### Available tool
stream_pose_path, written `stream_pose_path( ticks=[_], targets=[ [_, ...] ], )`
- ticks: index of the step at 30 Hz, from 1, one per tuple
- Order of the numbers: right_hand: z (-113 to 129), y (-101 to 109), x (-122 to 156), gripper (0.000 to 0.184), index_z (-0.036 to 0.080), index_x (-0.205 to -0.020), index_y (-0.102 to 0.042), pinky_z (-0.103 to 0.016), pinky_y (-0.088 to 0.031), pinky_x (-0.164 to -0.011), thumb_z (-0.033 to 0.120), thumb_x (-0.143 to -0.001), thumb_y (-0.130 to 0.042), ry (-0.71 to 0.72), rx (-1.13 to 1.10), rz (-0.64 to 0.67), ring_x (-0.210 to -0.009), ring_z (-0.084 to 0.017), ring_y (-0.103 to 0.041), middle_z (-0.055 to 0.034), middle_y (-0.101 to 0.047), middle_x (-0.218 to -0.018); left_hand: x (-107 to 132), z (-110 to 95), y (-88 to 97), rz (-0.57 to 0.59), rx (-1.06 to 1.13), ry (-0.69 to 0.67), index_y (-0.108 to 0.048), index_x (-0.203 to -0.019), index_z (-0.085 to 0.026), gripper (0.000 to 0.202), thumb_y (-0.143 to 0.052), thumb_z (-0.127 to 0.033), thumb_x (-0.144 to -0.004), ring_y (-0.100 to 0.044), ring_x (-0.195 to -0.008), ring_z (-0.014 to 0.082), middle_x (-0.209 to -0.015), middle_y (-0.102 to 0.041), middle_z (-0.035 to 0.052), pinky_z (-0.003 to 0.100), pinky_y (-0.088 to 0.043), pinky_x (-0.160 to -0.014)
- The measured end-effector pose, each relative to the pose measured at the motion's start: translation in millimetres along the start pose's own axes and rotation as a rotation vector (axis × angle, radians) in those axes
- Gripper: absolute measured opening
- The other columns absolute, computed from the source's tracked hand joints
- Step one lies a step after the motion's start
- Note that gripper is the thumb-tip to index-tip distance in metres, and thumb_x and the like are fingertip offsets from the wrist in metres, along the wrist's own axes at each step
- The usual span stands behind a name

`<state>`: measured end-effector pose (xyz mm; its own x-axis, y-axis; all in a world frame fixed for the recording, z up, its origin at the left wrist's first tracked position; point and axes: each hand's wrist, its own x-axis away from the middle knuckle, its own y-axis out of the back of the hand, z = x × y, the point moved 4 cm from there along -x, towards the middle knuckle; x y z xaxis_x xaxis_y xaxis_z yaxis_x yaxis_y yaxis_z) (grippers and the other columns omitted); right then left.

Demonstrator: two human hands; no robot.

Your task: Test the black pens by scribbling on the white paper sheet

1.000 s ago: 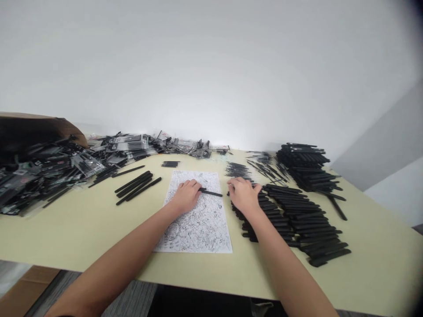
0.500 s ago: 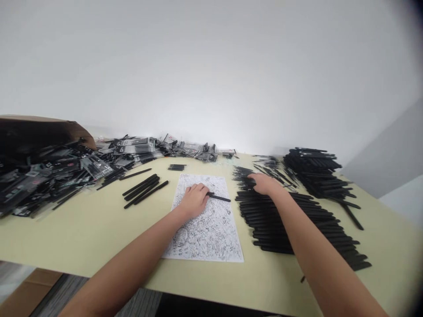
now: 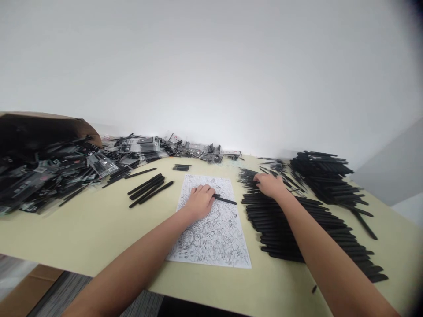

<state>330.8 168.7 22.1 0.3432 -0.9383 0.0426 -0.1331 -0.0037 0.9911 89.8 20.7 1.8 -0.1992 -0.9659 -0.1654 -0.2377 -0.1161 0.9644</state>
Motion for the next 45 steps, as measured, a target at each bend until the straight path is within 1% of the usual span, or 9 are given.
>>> stream_pose_path(
  ticks=[6,13,16,18,23,27,34,39,45],
  targets=[
    [1,8,4,0.014,0.022,-0.097,-0.065,-0.045,-0.028,-0.091,0.021,-0.089,-0.053,0.011,0.04,-0.057,-0.102,-0.023,-0.059,-0.0069,-0.068,-0.111,0,-1,1.6,0.007,0.01,-0.007,-0.055,-0.109,-0.019,0.023,-0.037,-0.024,-0.095,-0.051,-0.106,0.0279,-0.116,-0.057,0.012,0.046,-0.039,-0.089],
    [3,18,14,0.02,0.021,-0.095,-0.067,-0.046,-0.029,-0.092,0.021,-0.092,-0.047,-0.009,0.045,-0.168,-0.102,-0.026,-0.06,-0.0098,-0.069,-0.11,0,-1,0.5,0.001,0.01,-0.009,-0.056,-0.109,-0.02,0.025,-0.037,-0.025,-0.094,-0.051,-0.106,0.0275,-0.116,-0.057,0.0118,0.046,-0.04,-0.09],
    [11,28,23,0.022,0.018,-0.098,-0.066,-0.039,-0.038,-0.088,0.022,-0.091,-0.046,-0.007,-0.177,-0.318,-0.098,-0.024,-0.063,-0.0119,-0.07,-0.106,0,0,-0.4,-0.004,0.005,-0.01,-0.056,-0.11,-0.02,0.025,-0.037,-0.025,-0.095,-0.051,-0.106,0.0277,-0.116,-0.058,0.0112,0.045,-0.04,-0.089],
    [22,32,33,0.02,0.017,-0.097,-0.065,-0.034,-0.044,-0.083,0.024,-0.089,-0.048,0.008,-0.509,-0.368,-0.088,-0.021,-0.064,-0.01,-0.07,-0.095,0,-1,0.1,-0.007,0.003,-0.01,-0.056,-0.11,-0.019,0.026,-0.036,-0.025,-0.095,-0.052,-0.107,0.0282,-0.116,-0.058,0.0112,0.045,-0.04,-0.089],
    [71,25,65,0.015,0.019,-0.09,-0.06,-0.029,-0.049,-0.061,0.024,-0.076,-0.057,-0.036,-1.389,-0.144,-0.056,-0.013,-0.059,0.0002,-0.062,-0.076,0,-3,6.4,-0.048,0.033,0.043,-0.054,-0.11,-0.017,0.028,-0.029,-0.024,-0.097,-0.054,-0.105,0.0281,-0.112,-0.061,0.0121,0.045,-0.04,-0.09],
    [110,17,90,0.017,0.02,-0.086,-0.06,-0.027,-0.049,-0.053,0.024,-0.07,-0.064,-0.126,-1.736,0.079,-0.05,-0.011,-0.055,0.0026,-0.06,-0.071,0,1,13.8,-0.183,0.209,0.101,-0.051,-0.103,-0.019,0.024,-0.028,-0.024,-0.097,-0.057,-0.097,0.0243,-0.104,-0.062,0.0107,0.04,-0.041,-0.087],
    [149,-3,113,0.027,0.02,-0.085,-0.057,-0.025,-0.049,-0.049,0.031,-0.065,-0.072,-0.159,-1.935,0.214,-0.052,-0.01,-0.056,0.0035,-0.06,-0.07,1,3,18.3,-0.353,0.802,0.182,-0.05,-0.081,-0.02,0.018,-0.046,-0.036,-0.089,-0.05,-0.07,0.015,-0.072,-0.055,-0.0011,0.028,-0.04,-0.067],
    [162,-13,121,0.042,0.019,-0.084,-0.054,-0.025,-0.051,-0.048,0.039,-0.058,-0.08,-0.1,-1.953,0.196,-0.051,-0.01,-0.057,0.0071,-0.055,-0.065,2,-3,16.7,-0.312,0.926,0.151,-0.061,-0.076,-0.017,0.017,-0.058,-0.033,-0.079,-0.047,-0.062,0.0125,-0.068,-0.058,-0.001,0.026,-0.037,-0.062],
    [169,-18,121,0.043,0.02,-0.08,-0.05,-0.025,-0.05,-0.043,0.04,-0.058,-0.081,-0.028,-1.878,0.159,-0.046,-0.01,-0.055,0.0085,-0.053,-0.062,-3,-4,14.1,-0.252,1.183,0.224,-0.063,-0.062,-0.015,0.016,-0.064,-0.03,-0.068,-0.054,-0.068,0.0144,-0.065,-0.062,0.0011,0.027,-0.041,-0.068]
  ],
)
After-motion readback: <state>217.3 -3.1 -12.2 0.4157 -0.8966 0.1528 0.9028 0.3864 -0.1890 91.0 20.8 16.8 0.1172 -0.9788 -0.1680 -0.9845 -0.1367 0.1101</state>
